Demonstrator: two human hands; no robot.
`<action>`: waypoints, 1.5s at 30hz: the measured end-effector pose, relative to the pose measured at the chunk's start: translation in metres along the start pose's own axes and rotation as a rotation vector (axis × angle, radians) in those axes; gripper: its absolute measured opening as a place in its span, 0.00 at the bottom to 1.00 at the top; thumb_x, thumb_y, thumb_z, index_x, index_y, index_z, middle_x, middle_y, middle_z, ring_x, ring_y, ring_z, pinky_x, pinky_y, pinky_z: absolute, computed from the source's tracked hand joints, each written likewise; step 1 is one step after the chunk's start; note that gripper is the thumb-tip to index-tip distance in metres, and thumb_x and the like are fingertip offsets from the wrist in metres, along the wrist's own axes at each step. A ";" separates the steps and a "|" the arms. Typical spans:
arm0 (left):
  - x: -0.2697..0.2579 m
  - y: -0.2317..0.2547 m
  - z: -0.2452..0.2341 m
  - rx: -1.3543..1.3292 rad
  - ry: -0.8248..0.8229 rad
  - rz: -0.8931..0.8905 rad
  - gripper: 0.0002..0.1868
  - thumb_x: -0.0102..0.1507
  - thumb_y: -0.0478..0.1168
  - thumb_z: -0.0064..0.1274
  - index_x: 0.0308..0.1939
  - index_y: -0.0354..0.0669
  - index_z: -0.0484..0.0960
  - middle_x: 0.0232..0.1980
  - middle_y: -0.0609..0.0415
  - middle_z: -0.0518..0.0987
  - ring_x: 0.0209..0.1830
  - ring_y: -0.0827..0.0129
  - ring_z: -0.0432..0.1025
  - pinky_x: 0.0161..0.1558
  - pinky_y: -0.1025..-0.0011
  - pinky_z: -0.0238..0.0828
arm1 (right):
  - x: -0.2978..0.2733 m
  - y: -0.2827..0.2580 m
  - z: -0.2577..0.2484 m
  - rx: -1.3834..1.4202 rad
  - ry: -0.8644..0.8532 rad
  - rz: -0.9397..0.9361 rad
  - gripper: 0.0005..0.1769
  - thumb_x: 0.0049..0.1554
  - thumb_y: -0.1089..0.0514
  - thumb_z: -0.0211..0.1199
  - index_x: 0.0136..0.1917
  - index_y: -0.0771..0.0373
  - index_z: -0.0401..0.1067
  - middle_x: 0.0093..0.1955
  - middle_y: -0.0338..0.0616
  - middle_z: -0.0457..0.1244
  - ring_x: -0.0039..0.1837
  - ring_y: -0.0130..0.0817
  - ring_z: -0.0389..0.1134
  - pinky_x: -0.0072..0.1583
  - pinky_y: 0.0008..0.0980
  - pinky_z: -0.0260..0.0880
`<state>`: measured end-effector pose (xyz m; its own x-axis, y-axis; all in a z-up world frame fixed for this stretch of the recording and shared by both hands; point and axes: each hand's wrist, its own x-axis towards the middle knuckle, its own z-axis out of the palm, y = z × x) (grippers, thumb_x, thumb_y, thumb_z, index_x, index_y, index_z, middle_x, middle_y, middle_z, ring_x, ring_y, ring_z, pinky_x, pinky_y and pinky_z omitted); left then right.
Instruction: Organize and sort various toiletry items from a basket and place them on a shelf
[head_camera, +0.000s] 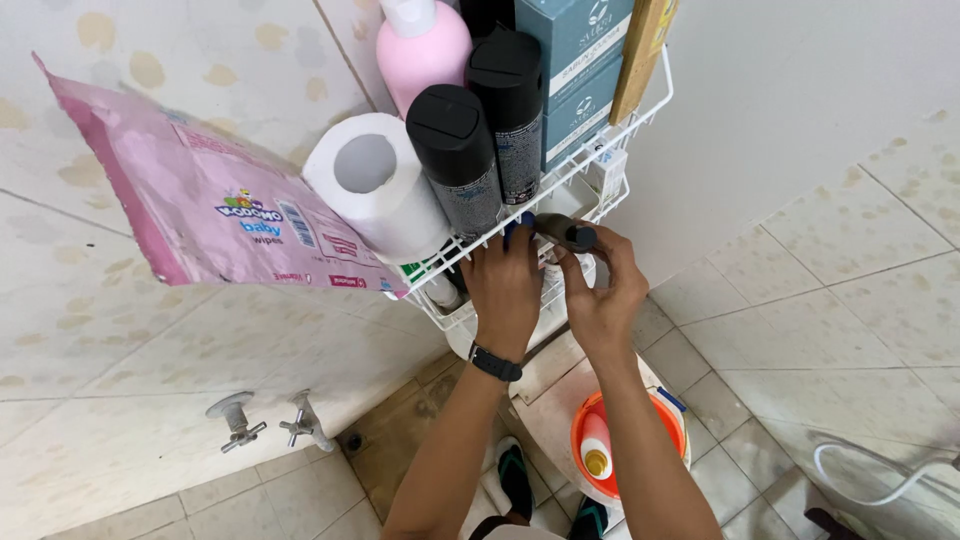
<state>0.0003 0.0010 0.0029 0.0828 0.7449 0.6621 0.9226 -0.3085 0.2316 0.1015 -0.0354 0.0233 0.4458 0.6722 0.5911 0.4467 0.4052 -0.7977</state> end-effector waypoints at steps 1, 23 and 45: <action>-0.001 -0.001 0.005 -0.001 0.001 0.001 0.12 0.55 0.41 0.65 0.43 0.50 0.83 0.32 0.54 0.74 0.36 0.53 0.75 0.38 0.54 0.67 | 0.001 0.002 0.000 0.000 0.002 -0.001 0.22 0.53 0.74 0.75 0.59 0.67 0.73 0.50 0.53 0.71 0.54 0.50 0.75 0.56 0.46 0.76; -0.003 -0.007 0.017 0.029 -0.112 0.140 0.35 0.51 0.46 0.68 0.60 0.39 0.77 0.42 0.48 0.80 0.42 0.54 0.76 0.53 0.45 0.66 | 0.008 -0.001 0.009 -0.068 0.027 -0.014 0.20 0.55 0.76 0.71 0.59 0.69 0.71 0.56 0.57 0.70 0.58 0.54 0.73 0.59 0.48 0.75; -0.030 -0.030 0.076 0.066 -0.231 0.085 0.31 0.59 0.52 0.55 0.60 0.35 0.75 0.36 0.45 0.78 0.41 0.42 0.78 0.56 0.35 0.63 | 0.002 0.025 0.030 -0.075 0.014 -0.006 0.20 0.57 0.74 0.70 0.61 0.67 0.71 0.55 0.55 0.70 0.57 0.52 0.74 0.58 0.46 0.75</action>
<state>-0.0011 0.0330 -0.0781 0.2376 0.8356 0.4953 0.9307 -0.3419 0.1302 0.0900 -0.0053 0.0014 0.4534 0.6608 0.5982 0.5060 0.3617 -0.7831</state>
